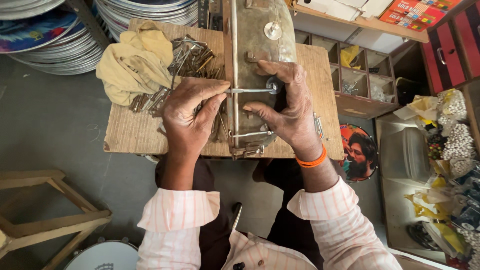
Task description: The person repairs a drum by tightening the metal rim and attaching fasteners to the drum shell using a screwdriver and small metal components.
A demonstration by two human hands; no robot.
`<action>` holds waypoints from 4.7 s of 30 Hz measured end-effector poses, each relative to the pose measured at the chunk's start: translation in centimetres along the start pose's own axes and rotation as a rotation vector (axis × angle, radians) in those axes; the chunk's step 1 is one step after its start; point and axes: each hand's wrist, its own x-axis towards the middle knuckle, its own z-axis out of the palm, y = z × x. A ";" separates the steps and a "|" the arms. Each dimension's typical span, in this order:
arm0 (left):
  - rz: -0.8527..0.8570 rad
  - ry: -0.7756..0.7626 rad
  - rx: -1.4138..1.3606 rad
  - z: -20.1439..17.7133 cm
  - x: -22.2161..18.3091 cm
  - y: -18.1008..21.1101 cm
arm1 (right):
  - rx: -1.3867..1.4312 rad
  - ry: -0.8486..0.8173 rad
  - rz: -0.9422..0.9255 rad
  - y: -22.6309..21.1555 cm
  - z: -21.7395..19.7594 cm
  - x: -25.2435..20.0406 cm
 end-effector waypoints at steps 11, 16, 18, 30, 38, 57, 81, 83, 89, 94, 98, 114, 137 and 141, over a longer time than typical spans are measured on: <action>0.095 0.011 0.185 0.5 0.1 1.5 | 0.055 0.050 0.027 0.1 0.4 -0.6; 0.070 0.028 0.259 0.6 -0.3 2.2 | 0.070 0.081 0.032 -0.3 0.6 -0.4; 0.064 0.074 0.274 1.4 -1.1 2.7 | 0.075 0.079 0.029 -0.4 0.5 -0.4; -0.106 0.233 -0.211 5.3 -4.5 1.8 | 0.554 0.262 0.147 2.5 1.3 -1.1; -0.154 0.187 0.061 5.6 -5.3 1.0 | 0.276 0.131 0.224 3.0 -0.7 4.0; -0.226 0.204 0.110 6.9 -6.2 1.3 | 0.168 0.005 0.189 1.9 0.0 5.1; -0.070 0.087 0.221 5.7 -3.5 1.7 | 0.073 0.070 0.139 1.8 0.2 4.7; -0.071 0.099 0.233 5.8 -3.5 1.4 | 0.049 0.065 0.124 1.9 0.4 4.8; -0.065 0.120 0.212 5.8 -3.8 1.2 | 0.033 0.050 0.110 1.7 0.5 5.0; -0.077 0.131 0.193 6.1 -3.8 1.5 | 0.089 0.012 0.109 1.8 -0.1 5.0; -0.160 0.145 0.107 5.9 -3.5 1.9 | 0.580 -0.005 0.213 3.5 -1.7 3.5; -0.136 0.084 0.293 5.2 -4.3 1.5 | -0.464 -0.408 0.711 20.8 -4.7 -18.5; -0.167 0.116 0.155 3.6 -4.5 0.6 | -0.403 -0.258 1.251 24.8 -9.5 -23.8; -0.232 0.129 0.158 3.7 -4.2 0.9 | -0.331 -0.336 1.241 26.3 -8.9 -24.3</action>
